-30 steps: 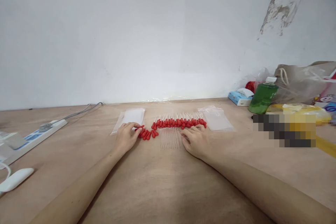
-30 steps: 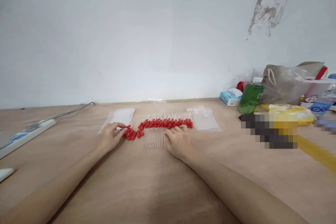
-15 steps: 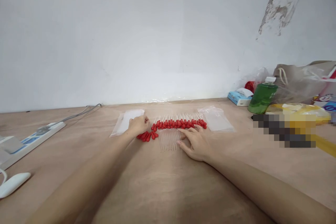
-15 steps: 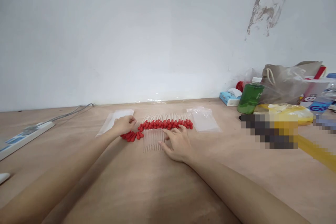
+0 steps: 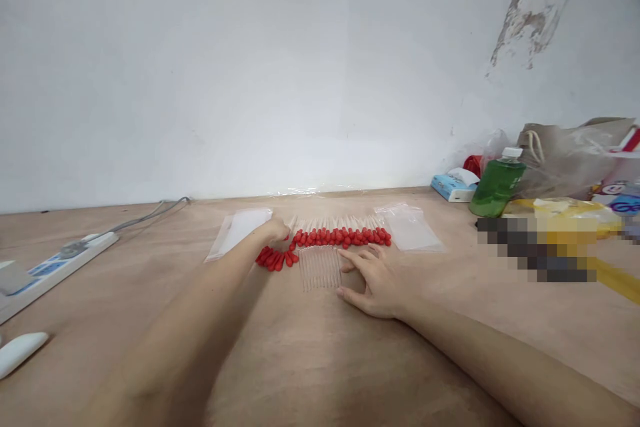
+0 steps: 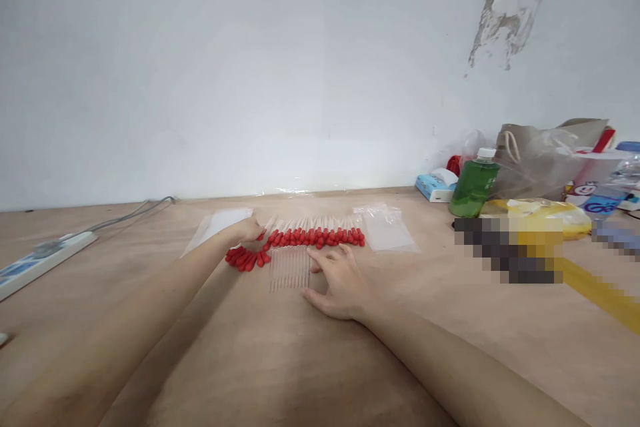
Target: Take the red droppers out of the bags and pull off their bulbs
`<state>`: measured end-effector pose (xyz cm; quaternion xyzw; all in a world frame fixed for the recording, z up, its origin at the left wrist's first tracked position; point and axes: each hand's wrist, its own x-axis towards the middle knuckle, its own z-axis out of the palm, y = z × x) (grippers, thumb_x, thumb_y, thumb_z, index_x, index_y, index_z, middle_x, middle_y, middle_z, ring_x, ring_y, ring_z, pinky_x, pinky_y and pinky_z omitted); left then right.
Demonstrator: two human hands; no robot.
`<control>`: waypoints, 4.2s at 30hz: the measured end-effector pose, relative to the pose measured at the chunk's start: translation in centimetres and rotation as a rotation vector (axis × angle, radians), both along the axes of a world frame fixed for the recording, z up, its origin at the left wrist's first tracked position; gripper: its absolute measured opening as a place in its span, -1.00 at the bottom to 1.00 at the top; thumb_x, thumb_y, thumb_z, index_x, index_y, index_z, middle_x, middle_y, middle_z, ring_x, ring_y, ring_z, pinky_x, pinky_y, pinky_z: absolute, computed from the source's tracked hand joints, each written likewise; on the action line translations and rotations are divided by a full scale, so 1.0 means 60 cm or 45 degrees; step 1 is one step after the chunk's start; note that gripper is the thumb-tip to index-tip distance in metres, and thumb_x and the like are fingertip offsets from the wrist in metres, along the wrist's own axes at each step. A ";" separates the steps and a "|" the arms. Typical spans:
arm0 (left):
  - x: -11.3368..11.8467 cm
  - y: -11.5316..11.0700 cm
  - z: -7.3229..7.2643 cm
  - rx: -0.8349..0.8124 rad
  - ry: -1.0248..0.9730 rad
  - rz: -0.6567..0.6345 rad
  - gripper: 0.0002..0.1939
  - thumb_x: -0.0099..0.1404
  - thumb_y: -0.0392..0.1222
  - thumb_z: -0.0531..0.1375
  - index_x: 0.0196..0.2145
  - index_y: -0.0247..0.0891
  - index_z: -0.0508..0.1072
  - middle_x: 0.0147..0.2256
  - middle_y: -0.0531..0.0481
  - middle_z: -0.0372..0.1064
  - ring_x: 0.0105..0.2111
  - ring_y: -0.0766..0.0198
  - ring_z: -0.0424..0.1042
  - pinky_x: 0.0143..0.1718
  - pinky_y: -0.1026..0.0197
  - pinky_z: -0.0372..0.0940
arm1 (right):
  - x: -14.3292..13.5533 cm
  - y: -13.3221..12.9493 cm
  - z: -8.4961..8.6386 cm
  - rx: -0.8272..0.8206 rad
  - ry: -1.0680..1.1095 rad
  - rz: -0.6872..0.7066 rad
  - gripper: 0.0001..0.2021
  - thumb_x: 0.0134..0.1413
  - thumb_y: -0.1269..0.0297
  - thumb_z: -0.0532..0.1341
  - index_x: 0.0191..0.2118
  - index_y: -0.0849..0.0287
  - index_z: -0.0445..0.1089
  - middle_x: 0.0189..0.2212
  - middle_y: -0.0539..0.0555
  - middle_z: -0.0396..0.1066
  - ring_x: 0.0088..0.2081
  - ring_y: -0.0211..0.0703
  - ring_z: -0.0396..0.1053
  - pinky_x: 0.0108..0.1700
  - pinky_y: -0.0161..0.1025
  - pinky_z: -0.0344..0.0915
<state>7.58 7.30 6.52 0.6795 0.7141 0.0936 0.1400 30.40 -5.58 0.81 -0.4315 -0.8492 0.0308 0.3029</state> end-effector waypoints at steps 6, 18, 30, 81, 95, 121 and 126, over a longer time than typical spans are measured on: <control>-0.019 -0.068 0.022 0.378 0.028 -0.067 -0.76 0.28 -0.13 -0.03 -0.21 -0.31 0.29 -0.33 -0.12 0.35 -0.30 0.14 0.36 -0.37 0.19 0.20 | 0.007 0.008 -0.012 -0.038 0.016 0.039 -0.34 -0.07 0.01 0.17 0.15 0.11 0.02 -0.21 0.06 0.41 -0.04 -0.04 0.20 0.09 0.03 -0.11; -0.023 -0.217 -0.106 0.901 -0.282 -0.824 -0.87 0.29 -0.25 -0.01 -0.26 -0.24 0.32 -0.31 -0.05 0.23 -0.26 0.27 0.28 -0.22 0.22 0.24 | 0.009 0.009 -0.016 0.098 0.351 -0.069 -0.53 0.00 0.03 0.11 0.01 0.16 0.18 -0.16 0.15 0.32 -0.14 -0.10 0.27 -0.08 -0.10 0.12; 0.002 -0.225 -0.109 0.861 -0.255 -1.007 -0.89 0.27 -0.21 0.05 -0.32 -0.26 0.35 -0.43 -0.02 0.33 -0.39 0.28 0.31 -0.33 0.24 0.22 | -0.017 -0.019 -0.014 0.322 -0.096 0.207 -0.76 0.15 0.21 0.01 -0.34 0.06 0.42 -0.57 -0.03 0.33 -0.39 -0.25 0.17 -0.08 -0.11 -0.06; -0.068 -0.172 -0.090 1.063 0.112 -0.475 -0.82 0.19 -0.12 0.07 -0.29 -0.21 0.39 -0.33 -0.03 0.38 -0.27 0.16 0.28 -0.23 0.14 0.12 | -0.011 0.013 -0.013 0.133 -0.141 -0.159 -0.61 0.04 -0.02 0.05 -0.11 0.09 0.33 -0.19 0.08 0.37 -0.14 -0.09 0.22 -0.04 -0.06 -0.03; -0.024 -0.050 -0.016 0.496 0.144 -0.757 -0.61 0.08 -0.17 0.14 -0.10 -0.28 0.35 -0.12 -0.10 0.30 -0.17 0.19 0.34 -0.14 0.22 0.22 | -0.005 0.014 -0.018 0.027 -0.060 -0.045 -0.46 0.03 0.01 0.07 0.09 0.21 0.13 -0.03 0.15 0.27 -0.03 -0.02 0.18 0.00 -0.06 0.08; -0.024 -0.151 -0.093 0.870 -0.975 -0.598 -0.90 0.14 -0.30 0.08 -0.34 -0.30 0.35 -0.28 -0.08 0.34 -0.30 0.26 0.40 -0.28 0.20 0.34 | -0.001 0.013 -0.026 0.434 0.197 -0.231 -0.29 -0.07 0.04 0.16 0.19 0.16 -0.07 0.12 0.28 -0.07 0.05 0.05 0.10 0.02 0.01 0.10; -0.001 -0.201 -0.115 0.746 -0.816 -0.843 -0.85 0.10 -0.41 0.08 -0.37 -0.28 0.39 -0.27 -0.09 0.31 -0.27 0.27 0.37 -0.31 0.24 0.34 | 0.002 0.004 -0.021 0.587 0.035 -0.024 -0.36 -0.13 -0.04 0.18 0.10 0.10 0.14 0.09 0.24 0.05 0.04 0.05 0.12 0.08 0.08 -0.06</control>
